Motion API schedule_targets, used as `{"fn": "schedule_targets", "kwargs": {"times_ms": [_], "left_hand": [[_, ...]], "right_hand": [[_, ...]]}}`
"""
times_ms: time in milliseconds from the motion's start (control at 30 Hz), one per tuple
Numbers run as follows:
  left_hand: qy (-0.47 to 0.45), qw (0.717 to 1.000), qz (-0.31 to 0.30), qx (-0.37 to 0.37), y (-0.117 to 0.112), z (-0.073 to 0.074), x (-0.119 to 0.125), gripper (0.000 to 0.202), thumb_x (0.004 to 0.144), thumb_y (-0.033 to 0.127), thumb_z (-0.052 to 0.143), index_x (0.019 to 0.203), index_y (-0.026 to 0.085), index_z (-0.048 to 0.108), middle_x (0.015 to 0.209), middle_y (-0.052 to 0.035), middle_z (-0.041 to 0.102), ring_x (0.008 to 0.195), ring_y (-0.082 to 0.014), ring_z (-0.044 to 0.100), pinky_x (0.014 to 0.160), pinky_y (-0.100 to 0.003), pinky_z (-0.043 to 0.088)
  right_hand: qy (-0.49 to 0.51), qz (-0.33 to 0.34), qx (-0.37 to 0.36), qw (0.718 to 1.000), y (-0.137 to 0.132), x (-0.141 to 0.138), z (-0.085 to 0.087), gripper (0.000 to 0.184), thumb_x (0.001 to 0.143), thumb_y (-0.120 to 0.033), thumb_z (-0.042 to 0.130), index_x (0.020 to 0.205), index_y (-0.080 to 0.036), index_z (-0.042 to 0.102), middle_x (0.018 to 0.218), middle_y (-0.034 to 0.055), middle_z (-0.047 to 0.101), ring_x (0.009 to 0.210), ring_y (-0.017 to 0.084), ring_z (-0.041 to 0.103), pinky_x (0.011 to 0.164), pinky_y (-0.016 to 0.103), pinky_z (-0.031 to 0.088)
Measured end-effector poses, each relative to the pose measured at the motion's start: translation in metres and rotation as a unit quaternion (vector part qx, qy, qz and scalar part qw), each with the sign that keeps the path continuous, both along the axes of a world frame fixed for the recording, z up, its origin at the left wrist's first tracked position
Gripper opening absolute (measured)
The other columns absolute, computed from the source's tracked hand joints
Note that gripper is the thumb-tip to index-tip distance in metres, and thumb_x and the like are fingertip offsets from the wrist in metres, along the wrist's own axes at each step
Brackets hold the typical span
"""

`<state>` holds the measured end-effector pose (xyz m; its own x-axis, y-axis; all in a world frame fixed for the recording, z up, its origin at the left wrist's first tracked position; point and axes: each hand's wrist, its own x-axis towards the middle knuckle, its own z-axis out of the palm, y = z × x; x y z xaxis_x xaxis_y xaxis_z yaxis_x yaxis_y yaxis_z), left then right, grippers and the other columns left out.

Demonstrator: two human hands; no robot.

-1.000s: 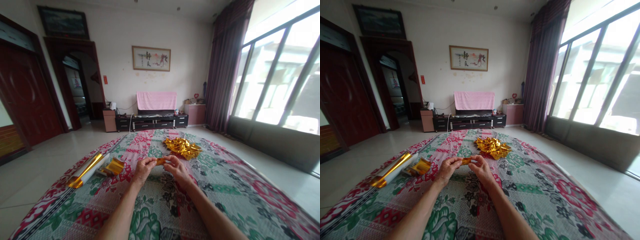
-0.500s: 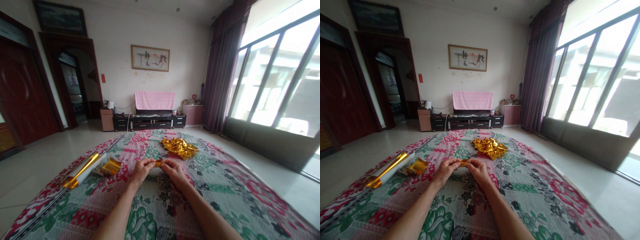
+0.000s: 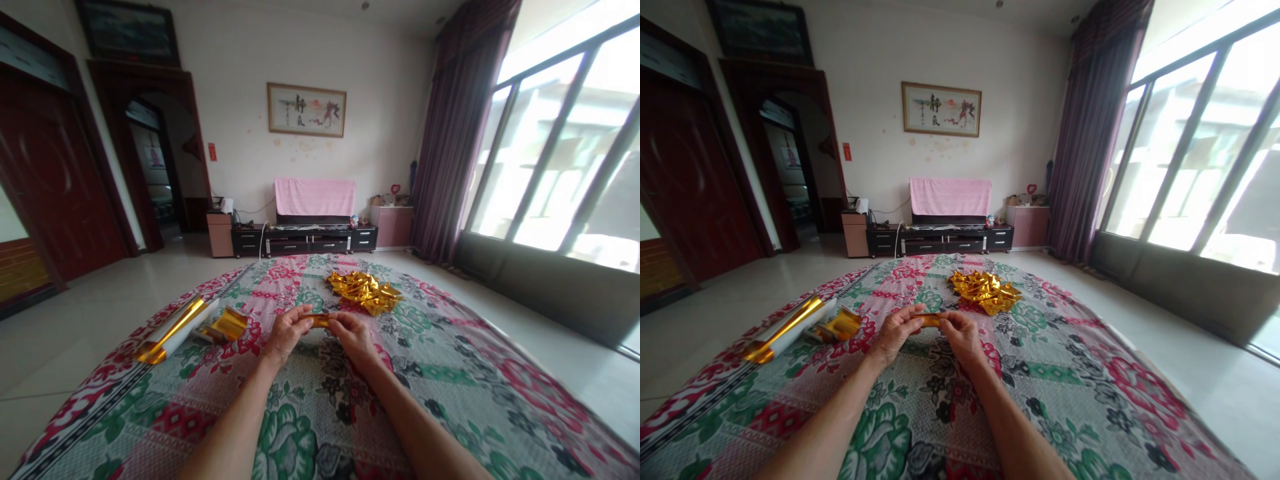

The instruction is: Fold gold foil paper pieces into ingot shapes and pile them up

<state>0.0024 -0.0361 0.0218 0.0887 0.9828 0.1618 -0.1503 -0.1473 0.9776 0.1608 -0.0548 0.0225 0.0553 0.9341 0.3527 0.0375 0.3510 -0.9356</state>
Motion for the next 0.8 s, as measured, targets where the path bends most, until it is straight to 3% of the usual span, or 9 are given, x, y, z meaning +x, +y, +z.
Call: {"fn": "schedule_targets", "kwargs": {"times_ms": [267,800], "left_hand": [[0.011,0.999,0.029,0.03,0.005,-0.005,0.002,0.04,0.06,0.03,0.068,0.096,0.013,0.066,0.075,-0.0029,0.067,0.059,-0.009,0.055,0.056,-0.019,0.042],[0.029,0.997,0.039,0.054,0.003,-0.002,0.004,0.031,0.063,0.023,0.065,0.093,0.014,0.068,0.082,-0.004,0.07,0.07,-0.0147,0.063,0.064,-0.023,0.05]], "right_hand": [[0.021,0.009,0.001,1.0,0.001,-0.001,-0.003,0.027,0.064,-0.041,0.064,0.074,-0.016,0.062,0.065,-0.0001,0.058,0.058,0.011,0.049,0.055,0.023,0.04],[0.046,0.004,-0.014,0.999,0.007,-0.001,-0.009,0.049,0.058,-0.049,0.068,0.095,-0.017,0.062,0.073,0.004,0.065,0.064,0.017,0.059,0.059,0.029,0.048]]}}
